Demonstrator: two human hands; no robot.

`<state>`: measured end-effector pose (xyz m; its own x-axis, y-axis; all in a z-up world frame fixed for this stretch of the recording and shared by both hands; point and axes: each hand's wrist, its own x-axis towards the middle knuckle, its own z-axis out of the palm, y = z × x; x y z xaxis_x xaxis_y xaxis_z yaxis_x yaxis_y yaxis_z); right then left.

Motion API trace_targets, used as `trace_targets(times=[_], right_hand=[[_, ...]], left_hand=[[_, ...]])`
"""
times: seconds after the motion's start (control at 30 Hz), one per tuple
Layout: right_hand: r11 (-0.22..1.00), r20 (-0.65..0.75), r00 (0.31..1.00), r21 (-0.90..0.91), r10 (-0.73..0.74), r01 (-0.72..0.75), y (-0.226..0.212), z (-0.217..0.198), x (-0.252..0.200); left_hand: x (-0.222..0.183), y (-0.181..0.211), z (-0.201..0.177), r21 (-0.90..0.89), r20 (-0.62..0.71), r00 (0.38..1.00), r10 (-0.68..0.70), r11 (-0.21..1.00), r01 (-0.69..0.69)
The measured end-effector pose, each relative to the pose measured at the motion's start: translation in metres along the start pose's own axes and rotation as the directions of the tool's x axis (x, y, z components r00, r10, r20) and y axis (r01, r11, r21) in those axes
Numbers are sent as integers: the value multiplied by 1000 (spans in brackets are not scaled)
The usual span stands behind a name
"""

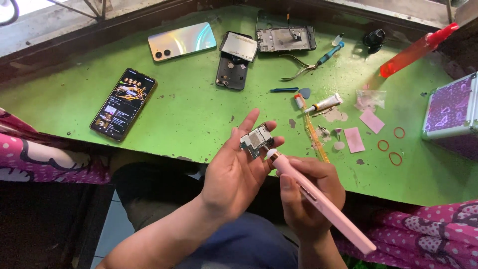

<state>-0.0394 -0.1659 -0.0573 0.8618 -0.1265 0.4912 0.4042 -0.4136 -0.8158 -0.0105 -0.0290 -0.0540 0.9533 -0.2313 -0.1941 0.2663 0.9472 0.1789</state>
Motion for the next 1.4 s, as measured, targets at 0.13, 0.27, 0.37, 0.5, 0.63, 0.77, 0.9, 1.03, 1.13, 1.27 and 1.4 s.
trace_targets(times=[0.13,0.27,0.37,0.5,0.63,0.77,0.9,1.03,1.13,1.27,1.4], right_hand=[[1000,27,1000,-11,-9,9,2,1,0],[1000,88,996,13,13,-14,1,3,7],[996,118,992,76,46,-56,2,6,14],[976,31,996,196,87,-92,8,17,10],[978,21,997,197,72,-75,4,23,14],[968,14,995,232,94,-95,-1,29,17],[992,10,998,108,58,-59,4,27,17],[994,-1,998,97,59,-59,5,29,17],[989,18,997,124,76,-77,3,30,19],[992,30,997,103,67,-70,3,30,20],[989,41,997,129,64,-69,3,31,21]], left_hand=[[-4,1,-1,-39,32,999,-26,999,27],[-7,2,2,56,-10,999,-47,997,48],[-6,0,4,53,-26,998,-52,997,53],[-6,1,8,-23,-61,995,-82,996,81],[-4,3,12,37,-86,993,-81,996,85],[-3,6,15,22,-142,982,-128,991,132],[0,6,11,-3,-133,980,-146,989,147],[1,8,15,4,-178,972,-152,988,156],[2,8,13,2,-197,968,-154,988,157],[3,7,9,-14,-145,978,-147,989,147],[4,7,10,-7,-151,977,-149,989,150]])
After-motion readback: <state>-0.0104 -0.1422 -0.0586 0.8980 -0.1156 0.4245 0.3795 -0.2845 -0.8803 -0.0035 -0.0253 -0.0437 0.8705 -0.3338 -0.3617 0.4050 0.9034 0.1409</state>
